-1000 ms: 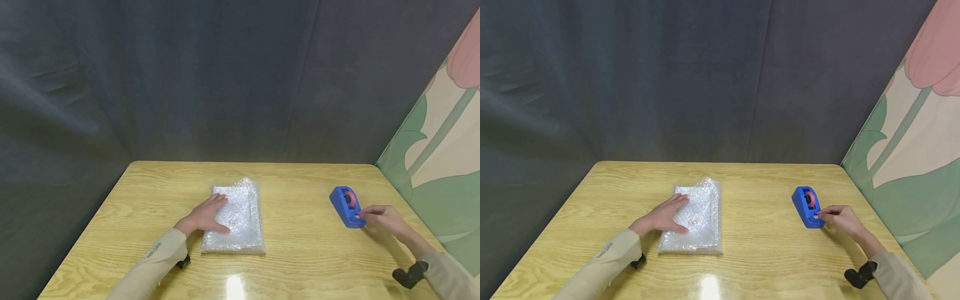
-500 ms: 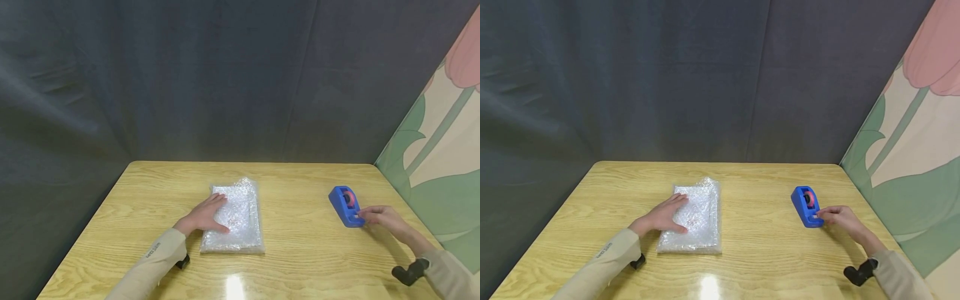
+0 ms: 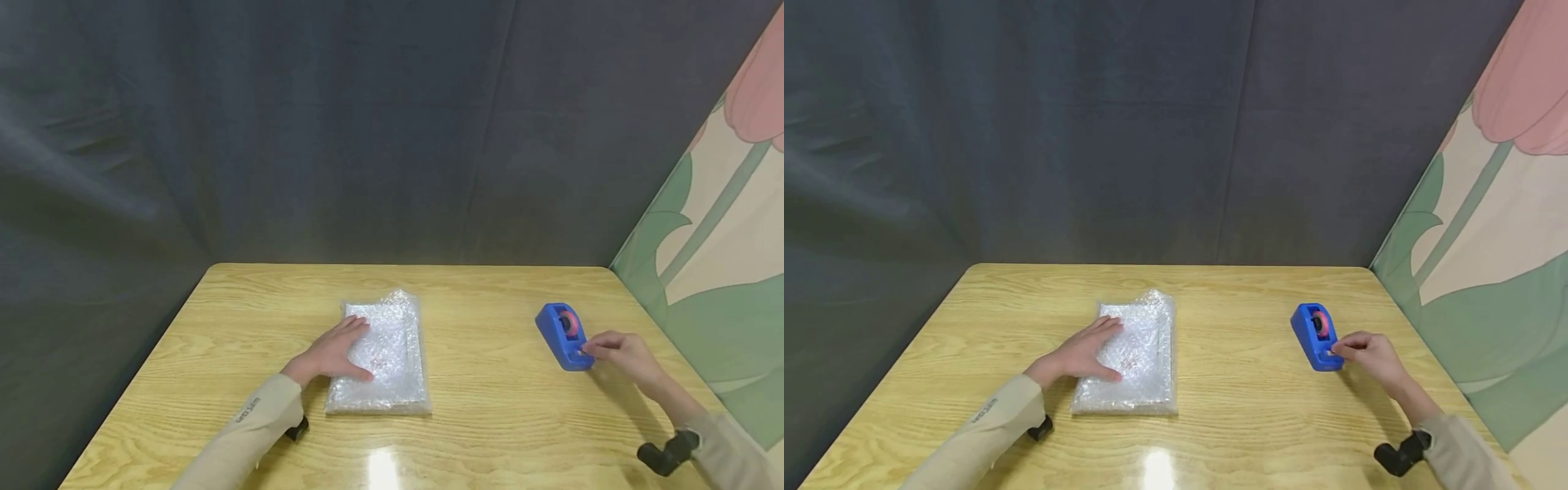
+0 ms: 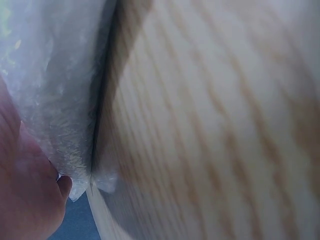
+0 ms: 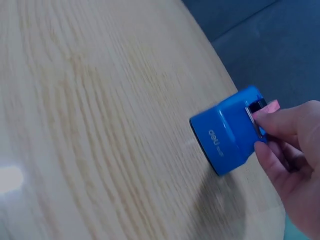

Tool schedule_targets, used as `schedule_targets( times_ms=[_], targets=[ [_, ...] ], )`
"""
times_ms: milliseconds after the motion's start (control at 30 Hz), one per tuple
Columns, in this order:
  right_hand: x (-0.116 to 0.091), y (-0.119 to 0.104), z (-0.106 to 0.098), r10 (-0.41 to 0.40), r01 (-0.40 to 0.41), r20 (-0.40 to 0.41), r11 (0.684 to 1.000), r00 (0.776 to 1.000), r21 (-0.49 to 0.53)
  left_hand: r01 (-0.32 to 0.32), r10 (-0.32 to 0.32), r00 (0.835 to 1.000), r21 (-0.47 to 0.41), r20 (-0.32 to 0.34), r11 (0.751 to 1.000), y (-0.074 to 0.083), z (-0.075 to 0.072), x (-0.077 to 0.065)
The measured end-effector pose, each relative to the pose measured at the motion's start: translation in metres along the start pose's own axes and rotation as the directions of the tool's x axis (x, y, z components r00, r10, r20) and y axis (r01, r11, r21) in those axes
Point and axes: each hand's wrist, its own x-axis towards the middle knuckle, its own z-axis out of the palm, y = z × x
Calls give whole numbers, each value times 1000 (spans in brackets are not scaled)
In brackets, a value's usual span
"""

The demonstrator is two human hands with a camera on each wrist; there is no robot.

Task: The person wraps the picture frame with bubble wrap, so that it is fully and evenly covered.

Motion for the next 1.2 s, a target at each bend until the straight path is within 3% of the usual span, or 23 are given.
schedule_targets(
  times_ms=[167, 300, 433, 533, 767, 1033, 1200],
  targets=[
    [-7, 4, -4, 81, -87, 52, 988, 995, 127, -11, 11, 1000, -1, 8, 1000, 1, 2, 3],
    [-10, 7, -12, 114, -146, 132, 952, 985, 267, -21, 21, 1000, 0, 15, 1000, 3, 2, 5],
    [-14, 4, -18, 105, -147, 165, 952, 981, 267, -16, 16, 1000, -10, 10, 1000, 5, 1, 5],
    [-19, 1, -19, 122, -161, 188, 964, 974, 209, -13, 13, 1000, -12, 9, 1000, 7, 1, 3],
    [-42, 0, -23, 171, -216, 239, 961, 956, 174, -18, 18, 1000, -26, 6, 1000, 5, 2, 1],
    [-72, 9, -14, 231, -297, 273, 926, 934, 231, -13, 12, 1000, -37, -14, 999, 1, 1, -3],
    [-77, 11, 0, 319, -388, 251, 866, 914, 315, -21, 20, 1000, -42, -18, 999, 1, -1, -3]
  ],
)
